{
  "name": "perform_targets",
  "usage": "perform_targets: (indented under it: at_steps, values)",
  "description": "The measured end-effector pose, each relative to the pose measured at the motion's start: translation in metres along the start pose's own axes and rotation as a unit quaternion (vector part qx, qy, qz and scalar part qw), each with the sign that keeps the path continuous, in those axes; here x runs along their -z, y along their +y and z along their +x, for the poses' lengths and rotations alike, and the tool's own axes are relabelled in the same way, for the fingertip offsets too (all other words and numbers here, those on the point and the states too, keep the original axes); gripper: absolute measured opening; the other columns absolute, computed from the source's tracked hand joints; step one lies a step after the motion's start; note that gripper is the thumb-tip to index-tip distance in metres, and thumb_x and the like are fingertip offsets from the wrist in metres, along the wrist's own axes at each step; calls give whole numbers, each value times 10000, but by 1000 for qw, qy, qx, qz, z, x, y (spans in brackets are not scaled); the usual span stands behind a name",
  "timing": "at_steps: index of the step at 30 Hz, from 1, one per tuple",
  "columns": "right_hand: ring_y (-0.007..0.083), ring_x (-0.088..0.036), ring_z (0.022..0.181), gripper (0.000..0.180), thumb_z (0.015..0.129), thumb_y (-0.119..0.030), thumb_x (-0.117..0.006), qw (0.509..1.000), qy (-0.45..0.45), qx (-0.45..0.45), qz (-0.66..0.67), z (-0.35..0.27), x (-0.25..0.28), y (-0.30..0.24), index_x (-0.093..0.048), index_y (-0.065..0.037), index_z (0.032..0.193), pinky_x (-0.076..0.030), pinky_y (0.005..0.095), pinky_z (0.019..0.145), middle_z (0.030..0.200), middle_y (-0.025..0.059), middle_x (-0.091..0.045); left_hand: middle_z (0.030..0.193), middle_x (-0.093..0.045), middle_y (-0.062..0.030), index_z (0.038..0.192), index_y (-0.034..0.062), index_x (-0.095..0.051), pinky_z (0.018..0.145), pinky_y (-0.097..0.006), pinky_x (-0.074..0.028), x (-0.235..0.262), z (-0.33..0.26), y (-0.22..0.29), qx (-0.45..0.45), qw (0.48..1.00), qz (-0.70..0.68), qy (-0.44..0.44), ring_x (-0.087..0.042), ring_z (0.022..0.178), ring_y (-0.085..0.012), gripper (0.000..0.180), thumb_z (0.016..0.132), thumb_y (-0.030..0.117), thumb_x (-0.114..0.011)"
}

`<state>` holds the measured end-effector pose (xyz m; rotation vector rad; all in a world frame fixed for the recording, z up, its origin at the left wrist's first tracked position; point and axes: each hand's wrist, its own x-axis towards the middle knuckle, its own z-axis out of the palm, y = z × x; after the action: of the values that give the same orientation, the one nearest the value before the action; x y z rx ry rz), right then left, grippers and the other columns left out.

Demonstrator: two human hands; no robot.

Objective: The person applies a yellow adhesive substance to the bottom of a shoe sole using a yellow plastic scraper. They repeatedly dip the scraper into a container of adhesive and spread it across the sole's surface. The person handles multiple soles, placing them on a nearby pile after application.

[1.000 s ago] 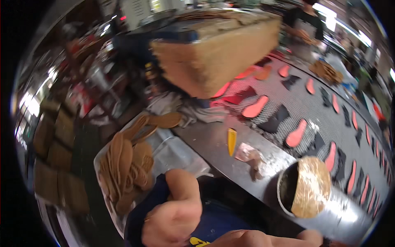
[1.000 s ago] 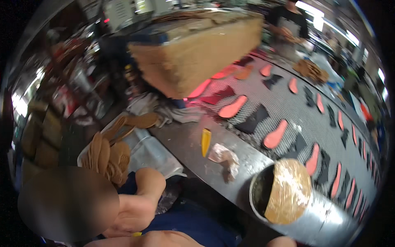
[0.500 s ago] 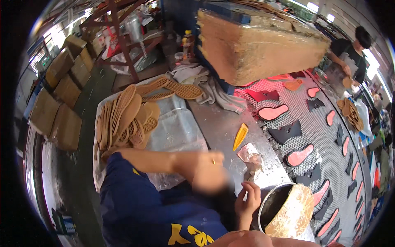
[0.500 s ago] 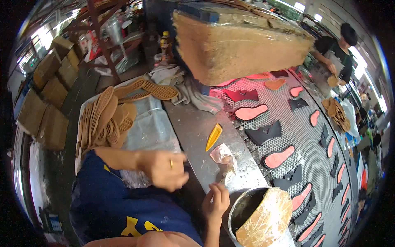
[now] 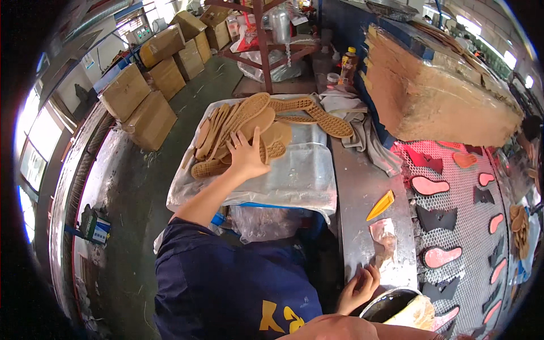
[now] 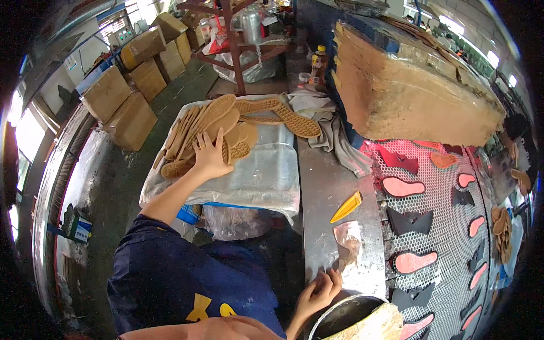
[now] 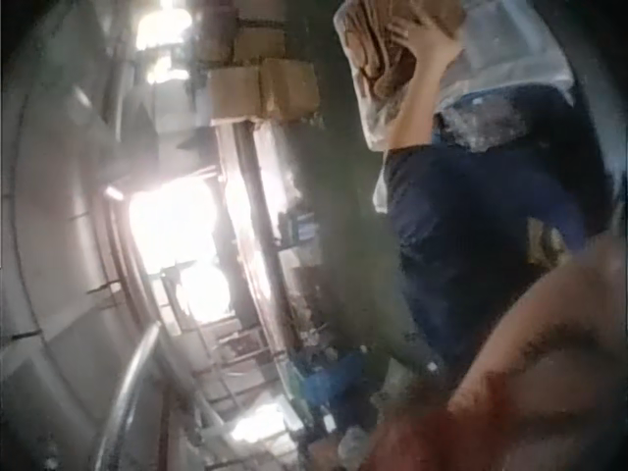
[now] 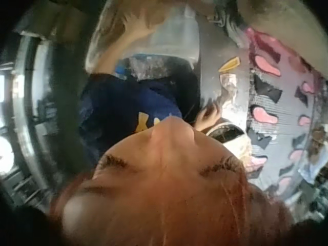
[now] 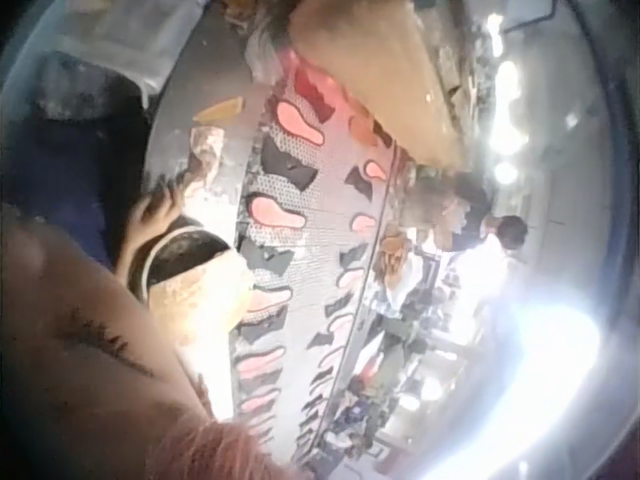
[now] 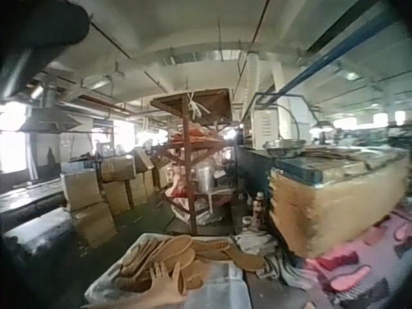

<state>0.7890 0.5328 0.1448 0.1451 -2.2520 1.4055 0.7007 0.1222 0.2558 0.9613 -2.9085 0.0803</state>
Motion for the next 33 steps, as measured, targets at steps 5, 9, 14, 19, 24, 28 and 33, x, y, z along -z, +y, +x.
perform_targets:
  at_steps: [5,9,14,19,24,28,33]
  values:
    - [343,-540,1118,245,772,99,-525,999,-9,-39,35,2,5,-5,-619,14,982,-474,391,926,1144,174,-545,1403,-229,-443,1449,20,-302,1075,-637,-218,-26,11,13,-34,993,13,114,-256,1321,-560,814,749,213,-670]
    - [325,-568,1076,243,768,107,-545,998,-16,-43,31,2,6,-10,-619,15,980,-507,372,882,1136,175,-550,1408,-225,-431,1320,72,-515,1057,-667,-224,-30,15,12,-66,991,-18,111,-245,1317,-574,591,747,127,-649]
    - [320,-601,995,217,764,97,-565,997,-19,-55,51,0,9,-13,-629,-2,946,-495,377,860,1048,166,-615,1343,-428,-316,1174,97,-634,1060,-534,-306,-12,15,15,-88,954,-230,169,-392,1274,-469,520,694,-97,-578]
    - [306,-616,952,179,780,110,-566,996,6,-69,54,1,8,-17,-631,1,907,-489,369,859,979,160,-641,1141,-637,-186,1093,81,-664,935,-321,-432,30,5,44,-121,849,-497,133,-590,1111,-310,502,696,-176,-494]
    - [296,-618,927,185,770,103,-589,997,-2,-75,26,2,10,-21,-633,-3,915,-483,363,853,953,145,-649,1329,-484,-235,1153,149,-657,1109,-557,-180,-4,-2,106,-158,865,-448,162,-364,1325,-415,626,654,-185,-479]
    - [293,-616,931,203,764,109,-567,998,-22,-50,11,4,12,-18,-633,3,924,-481,353,855,962,146,-643,1400,-361,-275,1261,195,-605,1126,-637,-44,-35,-16,163,-265,884,-357,144,-258,1374,-456,665,680,-122,-537]
    - [277,-605,941,192,777,89,-556,993,-15,-86,74,-6,13,-11,-638,21,936,-465,358,878,969,150,-636,1422,-357,-256,1384,139,-462,1127,-570,-174,-38,-37,185,-421,820,-371,112,-228,1382,-461,670,744,68,-647]
